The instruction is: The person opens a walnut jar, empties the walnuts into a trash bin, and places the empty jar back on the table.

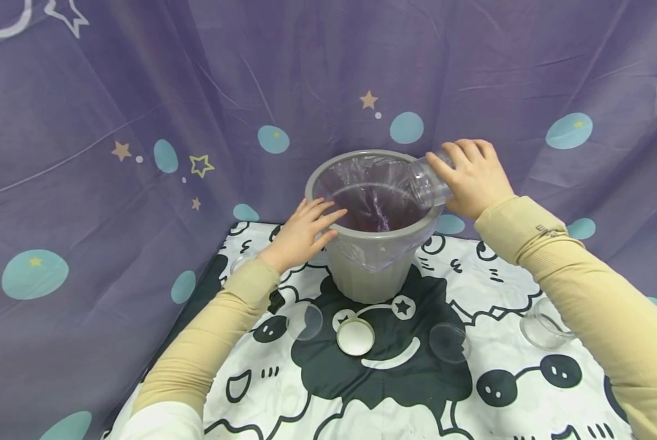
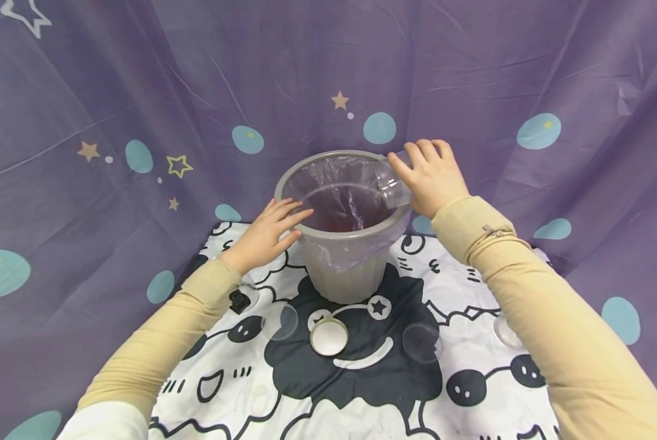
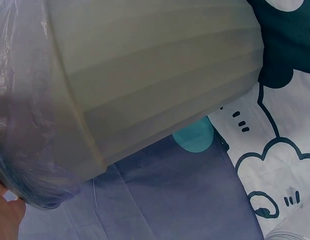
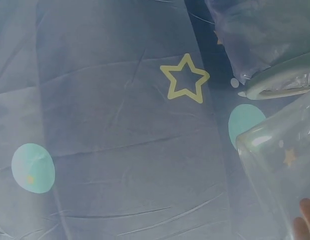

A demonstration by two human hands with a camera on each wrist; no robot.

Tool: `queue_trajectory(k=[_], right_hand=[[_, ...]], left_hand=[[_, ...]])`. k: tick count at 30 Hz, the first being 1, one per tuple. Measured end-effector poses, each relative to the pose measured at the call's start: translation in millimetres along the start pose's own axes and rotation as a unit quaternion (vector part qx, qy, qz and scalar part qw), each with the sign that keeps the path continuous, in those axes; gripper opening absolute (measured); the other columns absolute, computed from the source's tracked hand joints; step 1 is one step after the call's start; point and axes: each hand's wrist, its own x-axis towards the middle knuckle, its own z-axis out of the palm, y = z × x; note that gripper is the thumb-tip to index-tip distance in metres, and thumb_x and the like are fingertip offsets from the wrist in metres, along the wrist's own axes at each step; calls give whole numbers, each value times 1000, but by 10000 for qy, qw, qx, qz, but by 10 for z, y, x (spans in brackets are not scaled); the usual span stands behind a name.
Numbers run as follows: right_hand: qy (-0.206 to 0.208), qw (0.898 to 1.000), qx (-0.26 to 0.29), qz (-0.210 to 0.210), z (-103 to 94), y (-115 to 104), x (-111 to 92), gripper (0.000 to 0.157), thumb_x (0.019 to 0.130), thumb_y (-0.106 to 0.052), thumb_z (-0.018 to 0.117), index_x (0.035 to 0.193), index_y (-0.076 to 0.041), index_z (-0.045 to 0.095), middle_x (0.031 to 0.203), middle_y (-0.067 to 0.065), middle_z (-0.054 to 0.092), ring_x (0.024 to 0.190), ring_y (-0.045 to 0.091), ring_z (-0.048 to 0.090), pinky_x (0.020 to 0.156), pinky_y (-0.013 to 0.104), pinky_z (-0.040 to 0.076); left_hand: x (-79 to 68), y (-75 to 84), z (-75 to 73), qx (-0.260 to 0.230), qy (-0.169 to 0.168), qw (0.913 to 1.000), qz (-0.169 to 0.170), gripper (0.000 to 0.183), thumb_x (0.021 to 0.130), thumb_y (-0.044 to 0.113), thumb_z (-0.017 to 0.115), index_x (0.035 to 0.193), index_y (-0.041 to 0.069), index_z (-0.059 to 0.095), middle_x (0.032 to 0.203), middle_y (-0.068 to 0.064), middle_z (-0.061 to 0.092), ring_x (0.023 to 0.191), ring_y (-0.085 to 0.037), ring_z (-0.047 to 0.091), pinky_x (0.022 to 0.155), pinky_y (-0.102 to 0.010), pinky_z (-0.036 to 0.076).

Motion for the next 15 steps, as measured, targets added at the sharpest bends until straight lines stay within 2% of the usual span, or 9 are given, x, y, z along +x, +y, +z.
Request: queue_trajectory(k=[7, 15], right_hand=[[-16, 10000, -33, -34, 10, 9, -16, 78, 49, -7, 79, 123, -7, 53, 114, 26, 56, 103, 42, 51, 88, 56, 40], [-9, 10000, -39, -12, 30, 37, -49, 80, 48, -9, 82, 123, -7, 53, 115, 25, 56, 104, 42, 51, 88, 56, 40]], left_hand=[[0, -2, 6, 43, 29, 10000, 38, 47, 99, 33, 47, 144, 20, 43, 145, -16, 42, 140, -35, 28, 116, -56, 16], [8, -6, 18, 29, 6, 10000, 20, 47, 99, 34, 46, 144, 20, 42, 145, -16, 41, 140, -35, 27, 117, -54, 13]])
